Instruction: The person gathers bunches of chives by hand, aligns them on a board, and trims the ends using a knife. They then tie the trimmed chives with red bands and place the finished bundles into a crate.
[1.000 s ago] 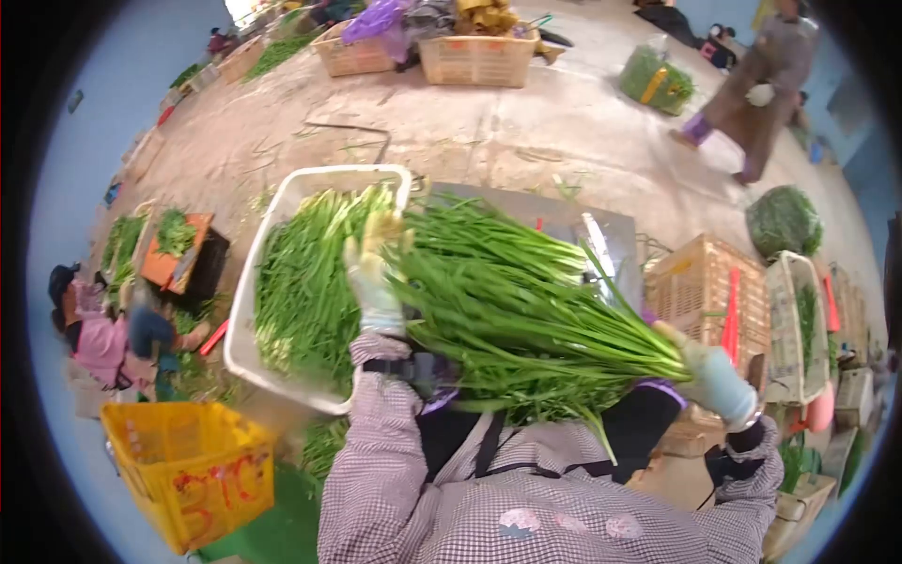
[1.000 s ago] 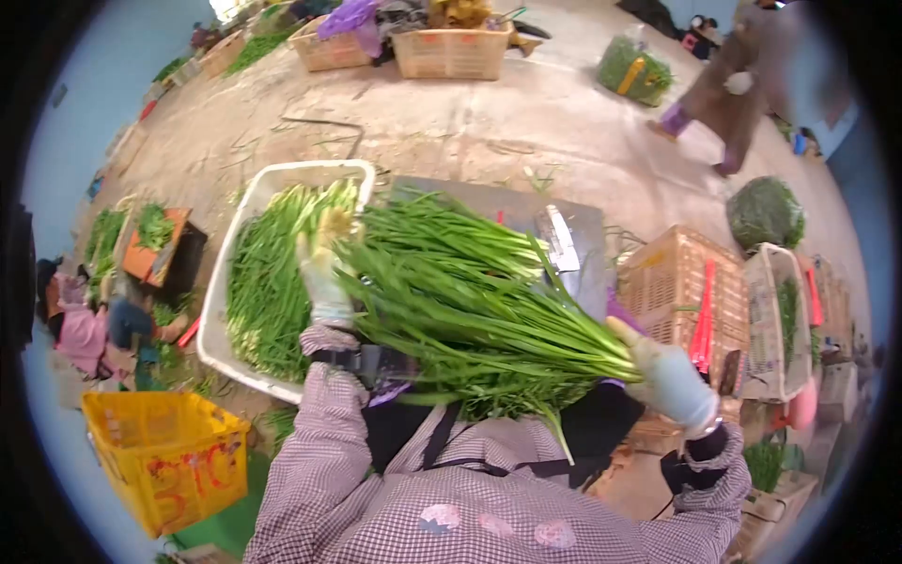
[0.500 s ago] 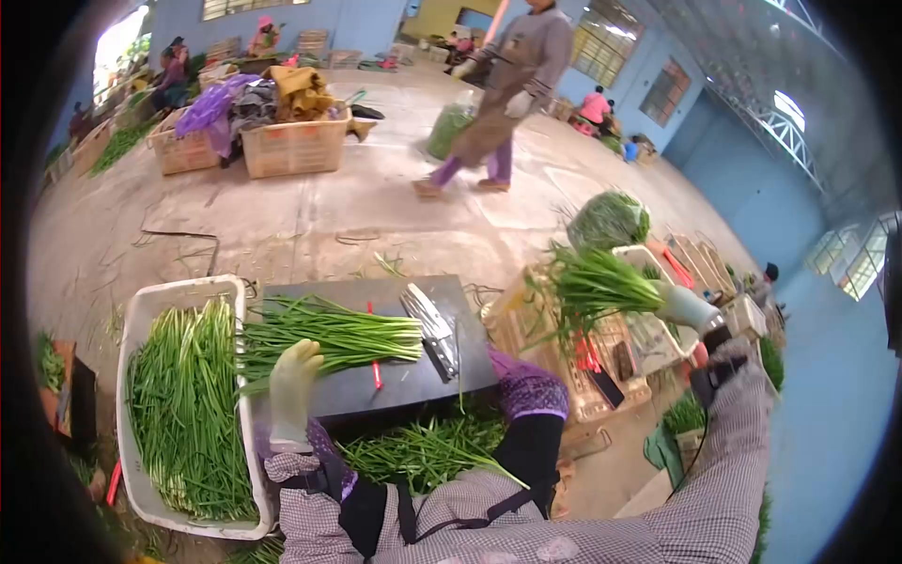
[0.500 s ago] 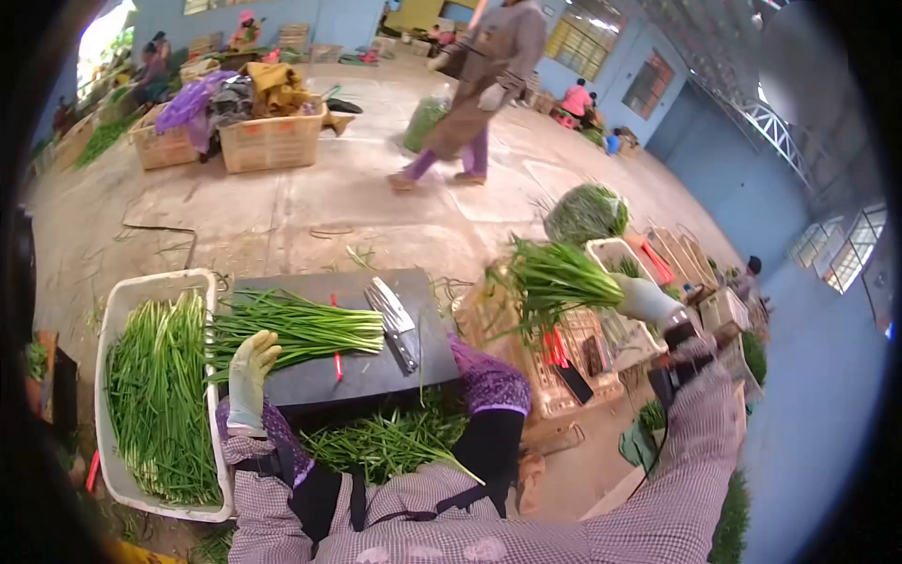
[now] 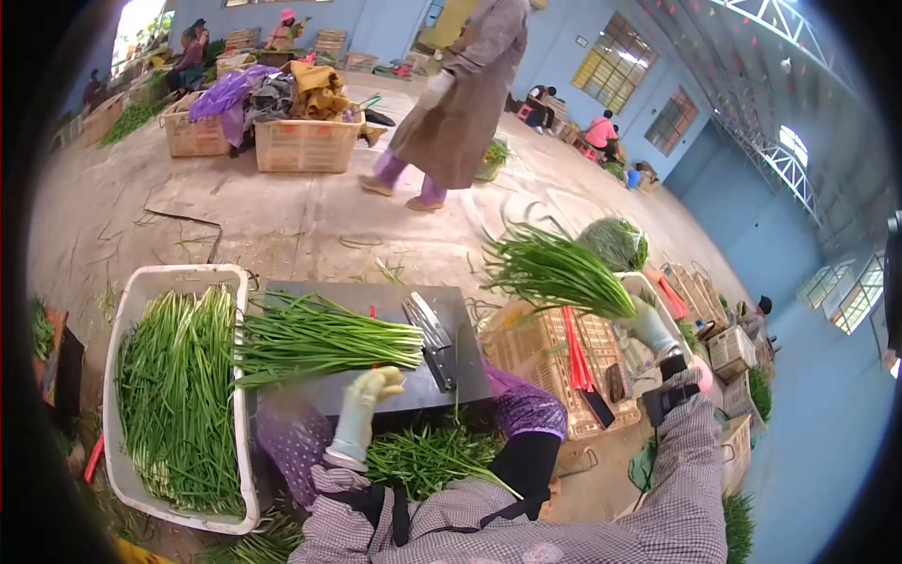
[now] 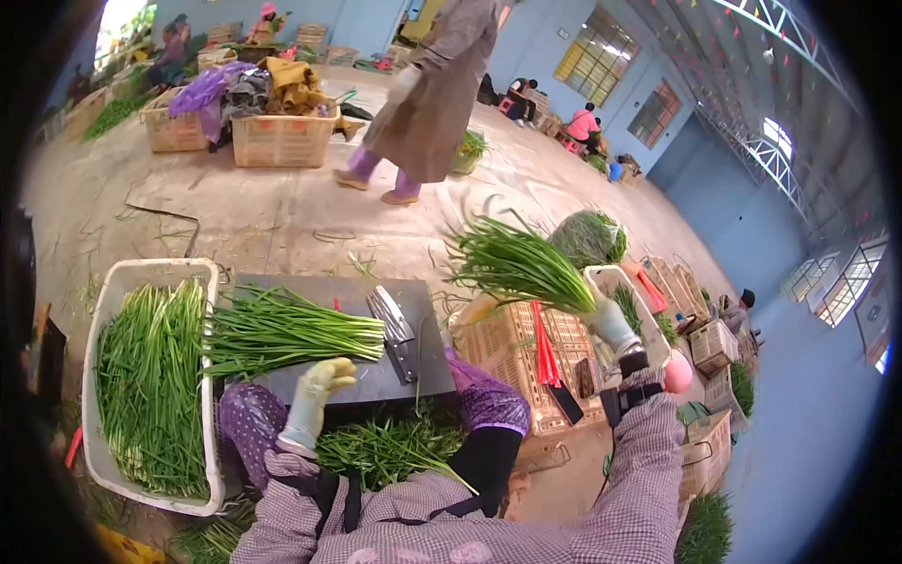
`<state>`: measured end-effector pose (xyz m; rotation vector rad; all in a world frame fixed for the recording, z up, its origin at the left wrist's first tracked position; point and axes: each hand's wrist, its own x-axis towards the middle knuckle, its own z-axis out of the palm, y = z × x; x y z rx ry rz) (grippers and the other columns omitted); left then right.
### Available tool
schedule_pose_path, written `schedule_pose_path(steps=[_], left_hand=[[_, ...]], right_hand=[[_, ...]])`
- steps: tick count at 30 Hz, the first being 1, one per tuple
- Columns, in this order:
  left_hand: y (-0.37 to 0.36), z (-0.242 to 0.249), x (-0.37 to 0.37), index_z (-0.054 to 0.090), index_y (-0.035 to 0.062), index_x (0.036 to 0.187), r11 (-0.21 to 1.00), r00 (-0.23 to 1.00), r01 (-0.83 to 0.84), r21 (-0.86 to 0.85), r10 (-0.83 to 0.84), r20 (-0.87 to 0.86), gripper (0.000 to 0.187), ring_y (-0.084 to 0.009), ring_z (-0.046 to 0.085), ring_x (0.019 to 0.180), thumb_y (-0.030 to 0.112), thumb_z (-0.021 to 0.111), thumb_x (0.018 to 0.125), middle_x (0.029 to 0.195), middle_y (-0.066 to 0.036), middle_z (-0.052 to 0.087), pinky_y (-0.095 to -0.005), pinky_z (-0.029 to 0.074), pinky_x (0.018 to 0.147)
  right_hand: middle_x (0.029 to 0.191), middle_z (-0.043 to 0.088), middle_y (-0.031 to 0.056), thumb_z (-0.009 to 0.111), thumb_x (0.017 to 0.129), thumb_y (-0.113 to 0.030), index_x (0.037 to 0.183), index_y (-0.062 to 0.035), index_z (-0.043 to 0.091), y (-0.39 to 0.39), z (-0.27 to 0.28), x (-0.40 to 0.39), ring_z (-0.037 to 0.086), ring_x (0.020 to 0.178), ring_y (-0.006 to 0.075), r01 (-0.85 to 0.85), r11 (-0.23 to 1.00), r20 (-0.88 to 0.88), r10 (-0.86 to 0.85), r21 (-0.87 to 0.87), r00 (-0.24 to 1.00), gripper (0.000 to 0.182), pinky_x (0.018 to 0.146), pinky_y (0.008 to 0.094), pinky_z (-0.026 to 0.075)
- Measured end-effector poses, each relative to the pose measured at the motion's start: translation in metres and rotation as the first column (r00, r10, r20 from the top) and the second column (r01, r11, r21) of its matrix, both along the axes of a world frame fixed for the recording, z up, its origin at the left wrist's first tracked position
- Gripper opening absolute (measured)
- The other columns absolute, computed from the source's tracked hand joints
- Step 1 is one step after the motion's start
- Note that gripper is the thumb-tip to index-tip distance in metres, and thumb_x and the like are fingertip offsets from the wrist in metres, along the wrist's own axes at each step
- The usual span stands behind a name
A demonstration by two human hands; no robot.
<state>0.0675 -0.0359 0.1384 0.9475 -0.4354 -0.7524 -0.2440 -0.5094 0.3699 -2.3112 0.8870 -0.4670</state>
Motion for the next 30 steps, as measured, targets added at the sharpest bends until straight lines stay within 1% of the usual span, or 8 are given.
schedule_pose_path(steps=[2,8,15,17,18,20,24,30], left_hand=[[-0.010,-0.001,-0.014,0.070,-0.0020,0.128,0.996,0.996,0.085,0.019,-0.085,0.006,0.040,-0.0247,0.074,0.106,0.031,0.058,0.109,0.120,-0.016,0.076,-0.0373,0.056,0.102],[-0.020,-0.044,-0.028,0.068,-0.0024,0.133,0.958,0.960,0.276,0.071,-0.272,-0.067,0.047,-0.0263,0.074,0.111,0.036,0.059,0.108,0.126,-0.017,0.074,-0.0382,0.053,0.106],[-0.033,0.009,-0.048,0.063,-0.0039,0.140,0.880,0.869,0.452,0.144,-0.471,0.151,0.048,-0.0208,0.070,0.121,0.033,0.059,0.109,0.133,-0.016,0.071,-0.0325,0.049,0.109],[-0.050,0.018,-0.064,0.052,-0.0014,0.151,0.855,0.837,0.505,0.116,-0.518,0.177,0.053,-0.0211,0.064,0.129,0.029,0.060,0.109,0.143,-0.015,0.064,-0.0328,0.048,0.111],[-0.061,0.007,-0.073,0.045,0.0004,0.158,0.856,0.842,0.513,0.067,-0.517,0.155,0.058,-0.0210,0.060,0.134,0.027,0.060,0.109,0.150,-0.015,0.059,-0.0331,0.047,0.113],[-0.054,0.058,-0.078,0.033,0.0040,0.164,0.877,0.879,0.442,-0.189,-0.466,-0.107,0.064,-0.0206,0.053,0.141,0.022,0.060,0.109,0.160,-0.012,0.048,-0.0349,0.044,0.116],[-0.056,0.022,-0.073,0.047,0.0019,0.154,0.905,0.804,0.098,-0.413,-0.317,-0.503,0.056,-0.0226,0.061,0.131,0.022,0.066,0.106,0.141,-0.010,0.064,-0.0391,0.047,0.115],[-0.027,0.013,-0.055,0.044,-0.0024,0.155,0.880,0.859,-0.145,-0.453,-0.115,-0.499,0.069,-0.0329,0.054,0.142,0.039,0.065,0.105,0.155,-0.018,0.054,-0.0473,0.048,0.118]], right_hand=[[0.092,0.068,-0.0001,0.077,0.093,-0.012,0.128,-0.0012,0.064,0.024,-0.017,-0.006,0.059,0.069,0.0085,0.144,0.984,-0.061,-0.138,0.106,0.988,0.039,0.059,0.0235,0.048],[0.093,0.074,0.0027,0.073,0.099,-0.019,0.118,-0.0020,0.071,0.119,-0.065,0.010,0.065,0.070,0.0077,-0.051,0.827,0.219,-0.088,0.559,0.972,0.026,0.056,0.0196,0.050],[0.100,0.076,0.0066,0.075,0.096,-0.013,0.133,-0.0011,0.064,0.166,-0.109,0.044,0.071,0.083,0.0121,-0.081,0.776,0.218,-0.074,0.626,0.973,0.040,0.068,0.0275,0.058],[0.100,0.076,0.0100,0.073,0.097,-0.014,0.143,-0.0017,0.060,0.201,-0.130,0.072,0.073,0.082,0.0195,-0.022,0.997,0.192,0.007,0.075,0.981,0.050,0.071,0.0343,0.059],[0.102,0.074,0.0148,0.073,0.095,-0.012,0.152,-0.0037,0.053,0.236,-0.119,0.091,0.074,0.086,0.0291,-0.036,0.940,0.127,0.084,-0.340,0.988,0.061,0.073,0.0390,0.059],[0.101,0.070,0.0176,0.072,0.090,-0.007,0.157,-0.0052,0.048,0.279,-0.127,0.112,0.071,0.084,0.0340,-0.119,0.788,-0.009,0.142,-0.604,0.990,0.071,0.070,0.0396,0.058],[0.090,0.061,0.0124,0.068,0.086,-0.004,0.161,-0.0076,0.043,0.333,-0.152,0.136,0.064,0.070,0.0309,-0.256,0.696,-0.205,0.158,-0.670,0.966,0.079,0.059,0.0420,0.053],[0.101,0.065,0.0129,0.069,0.082,-0.001,0.161,-0.0106,0.045,0.346,-0.159,0.144,0.066,0.078,0.0331,-0.419,0.700,-0.233,0.351,-0.578,0.907,0.083,0.063,0.0428,0.054]])
